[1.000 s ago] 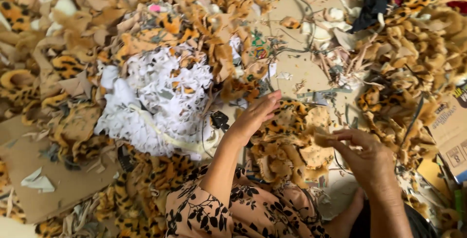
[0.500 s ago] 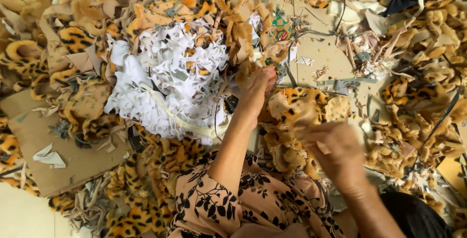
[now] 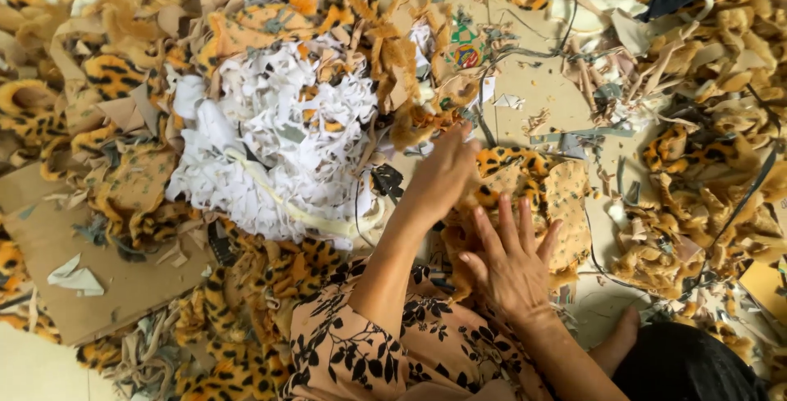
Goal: The person cuts fabric scraps with scissors and sorts them from a pile into a cardboard box.
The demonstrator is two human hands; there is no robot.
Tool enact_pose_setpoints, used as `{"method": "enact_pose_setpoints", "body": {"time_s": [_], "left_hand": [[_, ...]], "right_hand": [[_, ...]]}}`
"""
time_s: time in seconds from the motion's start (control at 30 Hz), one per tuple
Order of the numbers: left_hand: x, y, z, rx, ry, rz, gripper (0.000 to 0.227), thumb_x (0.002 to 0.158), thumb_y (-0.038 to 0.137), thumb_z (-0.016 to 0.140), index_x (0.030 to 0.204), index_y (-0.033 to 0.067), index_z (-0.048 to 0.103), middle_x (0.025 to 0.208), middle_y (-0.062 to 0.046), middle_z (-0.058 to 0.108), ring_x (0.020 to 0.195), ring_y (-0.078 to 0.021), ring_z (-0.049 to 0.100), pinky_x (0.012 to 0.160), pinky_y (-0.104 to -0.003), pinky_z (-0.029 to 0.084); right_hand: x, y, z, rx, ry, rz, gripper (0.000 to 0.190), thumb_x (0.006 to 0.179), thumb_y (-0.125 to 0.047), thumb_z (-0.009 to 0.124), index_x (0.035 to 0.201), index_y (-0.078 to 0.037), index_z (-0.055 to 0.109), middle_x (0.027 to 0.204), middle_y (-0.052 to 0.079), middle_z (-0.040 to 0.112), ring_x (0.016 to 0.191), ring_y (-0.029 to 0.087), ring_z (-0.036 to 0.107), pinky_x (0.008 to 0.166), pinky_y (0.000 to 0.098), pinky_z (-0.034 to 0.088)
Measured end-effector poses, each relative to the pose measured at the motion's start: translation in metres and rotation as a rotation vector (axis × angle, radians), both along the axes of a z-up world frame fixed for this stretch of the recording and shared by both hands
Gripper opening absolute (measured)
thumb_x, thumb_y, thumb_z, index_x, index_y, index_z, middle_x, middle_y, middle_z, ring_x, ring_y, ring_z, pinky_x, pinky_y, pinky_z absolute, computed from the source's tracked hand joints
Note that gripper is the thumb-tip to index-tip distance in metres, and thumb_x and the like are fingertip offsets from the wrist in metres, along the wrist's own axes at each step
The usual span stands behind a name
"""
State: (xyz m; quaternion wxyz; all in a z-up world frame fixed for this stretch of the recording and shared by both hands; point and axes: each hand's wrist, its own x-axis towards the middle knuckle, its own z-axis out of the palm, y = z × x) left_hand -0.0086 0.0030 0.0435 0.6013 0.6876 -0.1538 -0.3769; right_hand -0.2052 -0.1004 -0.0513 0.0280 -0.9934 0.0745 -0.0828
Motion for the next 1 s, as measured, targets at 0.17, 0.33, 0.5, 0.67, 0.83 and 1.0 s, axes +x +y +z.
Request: {"method": "enact_pose_setpoints", "body": {"time_s": [0.17,0.33,0.5,0.67,0.83,1.0], "left_hand": [[-0.028,-0.024,-0.062,0.242,-0.366,-0.404,0.071,0.105,0.054,0.035,0.163,0.0148,0.025,0.17,-0.023,0.011,0.156,-0.0433,0.008,0.12,-0.066,0.009],[-0.044,-0.04,-0.093,0.469,-0.648,-0.646,0.072,0.104,0.058,0.033,0.163,0.02,0.022,0.169,-0.025,0.013,0.156,-0.0459,0.009,0.12,-0.066,0.012],[-0.038,-0.039,-0.069,0.484,-0.556,-0.665,0.074,0.103,0.057,0.034,0.163,0.0161,0.022,0.17,-0.024,0.007,0.156,-0.0452,0.004,0.12,-0.066,0.009],[-0.041,-0.04,-0.052,0.429,-0.495,-0.61,0.073,0.105,0.058,0.028,0.164,0.0162,0.019,0.172,-0.018,0.001,0.158,-0.04,-0.002,0.122,-0.064,0.005],[-0.048,-0.046,-0.046,0.399,-0.466,-0.68,0.076,0.105,0.06,0.019,0.166,0.0147,0.01,0.172,-0.016,-0.01,0.157,-0.0365,-0.012,0.121,-0.063,-0.008],[-0.053,-0.051,-0.053,0.494,-0.487,-0.752,0.078,0.102,0.063,0.018,0.166,0.0178,0.009,0.172,-0.012,-0.012,0.158,-0.0308,-0.013,0.121,-0.063,-0.008]], "right_hand": [[0.005,-0.002,-0.048,-0.015,0.084,-0.072,0.065,0.101,-0.06,0.043,0.155,-0.023,0.045,0.169,0.013,0.032,0.161,0.037,0.014,0.118,0.0751,0.003],[0.001,0.001,-0.044,-0.168,0.397,-0.135,0.076,0.093,-0.074,0.023,0.152,-0.031,0.043,0.164,-0.002,0.032,0.155,0.031,0.019,0.122,0.077,-0.002],[0.0,-0.001,0.002,0.08,0.093,-0.082,0.052,0.096,-0.063,0.049,0.132,-0.028,0.063,0.153,0.006,0.048,0.149,0.033,0.034,0.12,0.0737,0.007],[-0.024,-0.031,-0.019,0.072,-0.034,-0.224,0.048,0.104,-0.056,0.04,0.14,-0.032,0.059,0.166,0.008,0.037,0.155,0.033,0.026,0.124,0.0662,0.007],[-0.025,-0.027,-0.063,-0.011,0.243,-0.339,0.076,0.1,-0.07,0.027,0.162,-0.027,0.026,0.174,0.005,0.014,0.161,0.026,0.006,0.125,0.0636,0.001],[-0.027,-0.025,-0.062,-0.003,0.226,-0.304,0.076,0.098,-0.064,0.033,0.163,-0.024,0.026,0.174,0.006,0.016,0.16,0.028,0.009,0.124,0.0654,0.003]]}}
